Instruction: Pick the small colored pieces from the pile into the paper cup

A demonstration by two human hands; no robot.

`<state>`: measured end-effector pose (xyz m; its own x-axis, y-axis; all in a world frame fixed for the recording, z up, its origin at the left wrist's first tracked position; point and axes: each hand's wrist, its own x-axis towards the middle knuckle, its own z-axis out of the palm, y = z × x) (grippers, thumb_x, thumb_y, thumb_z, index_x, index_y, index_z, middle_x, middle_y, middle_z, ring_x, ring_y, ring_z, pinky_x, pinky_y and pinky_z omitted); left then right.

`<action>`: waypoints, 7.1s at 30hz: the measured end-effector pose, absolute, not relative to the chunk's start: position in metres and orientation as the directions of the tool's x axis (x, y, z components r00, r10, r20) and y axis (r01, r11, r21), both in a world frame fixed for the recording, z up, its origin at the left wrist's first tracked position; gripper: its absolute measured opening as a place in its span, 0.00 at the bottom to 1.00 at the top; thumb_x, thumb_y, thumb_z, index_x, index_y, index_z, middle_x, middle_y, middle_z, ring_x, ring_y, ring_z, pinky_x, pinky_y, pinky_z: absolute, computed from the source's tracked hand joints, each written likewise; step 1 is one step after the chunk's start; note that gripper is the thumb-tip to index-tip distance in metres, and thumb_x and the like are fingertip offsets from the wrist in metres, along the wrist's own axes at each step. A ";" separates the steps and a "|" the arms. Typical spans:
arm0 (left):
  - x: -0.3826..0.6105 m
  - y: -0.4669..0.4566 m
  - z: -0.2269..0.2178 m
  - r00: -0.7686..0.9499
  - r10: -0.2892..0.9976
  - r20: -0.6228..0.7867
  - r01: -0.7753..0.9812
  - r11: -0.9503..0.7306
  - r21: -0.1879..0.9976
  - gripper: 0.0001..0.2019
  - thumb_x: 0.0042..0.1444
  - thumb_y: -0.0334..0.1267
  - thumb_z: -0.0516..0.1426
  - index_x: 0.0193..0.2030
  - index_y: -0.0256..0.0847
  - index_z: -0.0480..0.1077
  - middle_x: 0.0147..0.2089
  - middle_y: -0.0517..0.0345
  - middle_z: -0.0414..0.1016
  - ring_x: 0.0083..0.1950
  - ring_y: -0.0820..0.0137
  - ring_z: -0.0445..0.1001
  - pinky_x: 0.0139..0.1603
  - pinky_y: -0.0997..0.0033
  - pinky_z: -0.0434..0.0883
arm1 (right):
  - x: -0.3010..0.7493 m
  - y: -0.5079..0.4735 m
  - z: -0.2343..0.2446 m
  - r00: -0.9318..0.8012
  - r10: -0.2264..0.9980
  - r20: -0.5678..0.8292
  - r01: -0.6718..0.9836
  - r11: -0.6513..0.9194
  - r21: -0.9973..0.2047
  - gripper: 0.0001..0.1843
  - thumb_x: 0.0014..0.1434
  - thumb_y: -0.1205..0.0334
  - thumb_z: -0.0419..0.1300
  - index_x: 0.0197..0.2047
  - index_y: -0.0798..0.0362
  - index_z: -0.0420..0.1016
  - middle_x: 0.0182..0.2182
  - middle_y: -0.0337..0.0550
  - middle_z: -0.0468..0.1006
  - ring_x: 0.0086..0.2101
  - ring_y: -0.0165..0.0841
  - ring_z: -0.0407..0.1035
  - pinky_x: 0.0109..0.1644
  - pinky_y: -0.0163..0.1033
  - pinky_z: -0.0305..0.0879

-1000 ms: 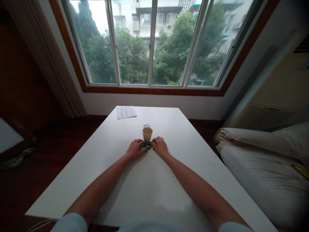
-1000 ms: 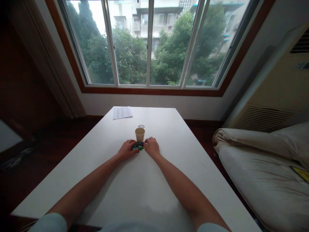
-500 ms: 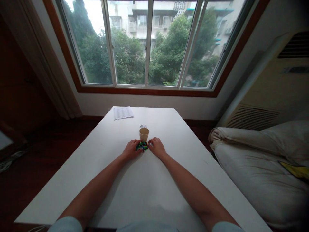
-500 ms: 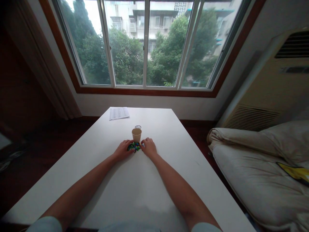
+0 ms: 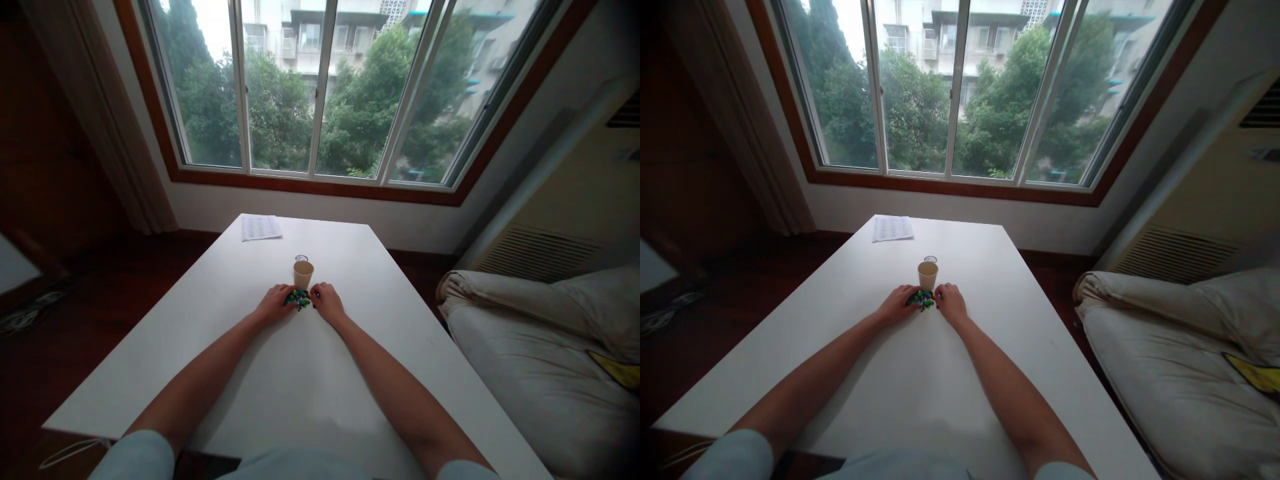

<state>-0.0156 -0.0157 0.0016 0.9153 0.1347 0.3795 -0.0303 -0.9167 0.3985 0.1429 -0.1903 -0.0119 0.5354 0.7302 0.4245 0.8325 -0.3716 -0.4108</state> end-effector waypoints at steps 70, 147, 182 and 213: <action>-0.015 -0.019 0.007 0.923 0.102 0.371 -0.050 -0.924 0.378 0.20 0.59 0.41 0.57 0.58 0.47 0.72 0.55 0.51 0.75 0.55 0.61 0.71 0.59 0.60 0.67 | 0.118 -0.169 0.031 0.394 0.604 0.692 0.914 -0.182 -0.361 0.29 0.64 0.60 0.56 0.67 0.50 0.62 0.63 0.50 0.66 0.62 0.44 0.58 0.66 0.52 0.56; -0.026 0.008 0.012 0.914 0.118 0.388 -0.034 -0.931 0.363 0.15 0.56 0.37 0.59 0.50 0.45 0.78 0.47 0.52 0.75 0.49 0.64 0.70 0.54 0.65 0.68 | 0.145 -0.192 0.006 0.714 0.640 0.284 0.695 -0.599 -0.399 0.10 0.65 0.61 0.56 0.42 0.52 0.79 0.39 0.46 0.74 0.44 0.35 0.65 0.49 0.35 0.57; -0.019 0.004 0.006 0.910 0.198 0.365 0.009 -0.888 0.459 0.08 0.56 0.31 0.58 0.38 0.43 0.79 0.42 0.55 0.75 0.41 0.69 0.74 0.43 0.71 0.70 | 0.131 -0.190 0.010 0.620 0.732 0.282 0.774 -0.511 -0.375 0.10 0.66 0.60 0.57 0.42 0.50 0.80 0.40 0.44 0.73 0.45 0.34 0.64 0.48 0.35 0.58; -0.011 0.008 0.001 0.785 0.411 0.463 -0.086 -0.668 0.739 0.07 0.52 0.31 0.57 0.36 0.40 0.75 0.36 0.57 0.74 0.35 0.71 0.71 0.39 0.71 0.69 | 0.138 -0.188 -0.003 0.595 0.731 0.333 0.786 -0.443 -0.431 0.08 0.65 0.60 0.58 0.39 0.50 0.79 0.38 0.44 0.73 0.43 0.35 0.64 0.47 0.36 0.58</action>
<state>-0.0113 0.0078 0.0011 0.7855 0.4108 0.4629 -0.0860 -0.6682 0.7390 0.1382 -0.1882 -0.0026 0.5954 0.7311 0.3332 0.7857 -0.4433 -0.4314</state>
